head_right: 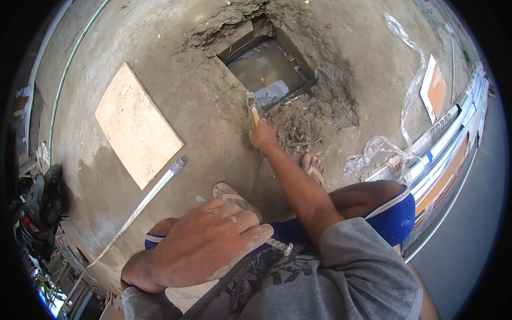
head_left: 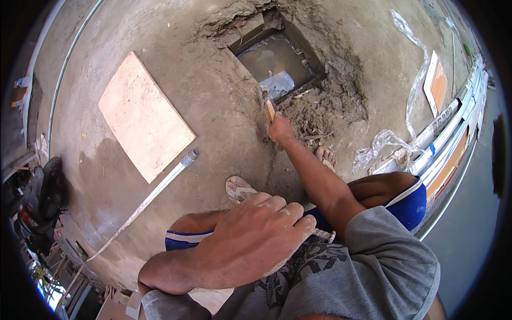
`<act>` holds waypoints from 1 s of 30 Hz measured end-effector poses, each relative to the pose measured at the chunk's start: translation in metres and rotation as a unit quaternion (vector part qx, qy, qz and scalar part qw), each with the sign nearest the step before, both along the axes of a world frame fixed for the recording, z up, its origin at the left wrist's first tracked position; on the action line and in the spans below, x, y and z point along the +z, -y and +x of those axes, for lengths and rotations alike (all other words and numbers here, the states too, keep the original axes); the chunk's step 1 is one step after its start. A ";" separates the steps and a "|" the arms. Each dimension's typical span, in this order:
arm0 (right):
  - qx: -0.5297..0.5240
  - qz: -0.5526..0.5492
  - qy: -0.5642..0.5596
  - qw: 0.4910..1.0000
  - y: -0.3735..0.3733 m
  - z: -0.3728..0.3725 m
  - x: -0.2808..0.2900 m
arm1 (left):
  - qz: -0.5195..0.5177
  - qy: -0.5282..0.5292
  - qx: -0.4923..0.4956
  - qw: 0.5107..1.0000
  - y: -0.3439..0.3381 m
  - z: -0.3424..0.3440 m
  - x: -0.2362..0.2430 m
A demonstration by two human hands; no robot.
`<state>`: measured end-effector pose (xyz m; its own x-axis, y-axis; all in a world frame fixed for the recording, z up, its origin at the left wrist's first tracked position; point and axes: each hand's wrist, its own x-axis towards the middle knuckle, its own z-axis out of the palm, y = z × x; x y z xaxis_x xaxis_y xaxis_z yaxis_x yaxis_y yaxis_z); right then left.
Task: The person uses a hammer and a piece of rebar to chip away at the edges of a square hole in a concrete floor, removing debris by hand and with the tool.
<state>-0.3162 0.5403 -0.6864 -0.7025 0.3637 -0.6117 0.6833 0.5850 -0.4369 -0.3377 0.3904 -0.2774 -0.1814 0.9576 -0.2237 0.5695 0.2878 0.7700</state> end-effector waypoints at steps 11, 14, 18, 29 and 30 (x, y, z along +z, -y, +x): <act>-0.085 -0.086 -0.472 0.873 -0.030 -0.130 0.174 | 0.017 -0.008 0.022 1.000 0.005 0.005 -0.006; -0.106 -0.085 -0.569 0.811 -0.040 -0.154 0.206 | -0.002 -0.006 0.008 1.000 0.005 0.002 -0.008; -0.214 -0.239 -0.518 0.793 -0.012 -0.137 0.167 | 0.014 -0.005 0.025 1.000 0.003 -0.001 -0.010; 0.019 -0.088 0.025 0.996 -0.016 -0.018 0.017 | -0.014 0.063 0.052 0.997 0.010 -0.004 -0.037; -0.001 -0.067 -0.058 0.996 -0.018 -0.022 0.018 | -0.006 0.082 0.072 0.994 0.010 -0.014 -0.048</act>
<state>-0.3381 0.5581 -0.6682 -0.7705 0.2857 -0.5699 0.6250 0.5146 -0.5870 -0.3519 0.3804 -0.3255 -0.2764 0.9214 -0.2731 0.3883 0.3671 0.8453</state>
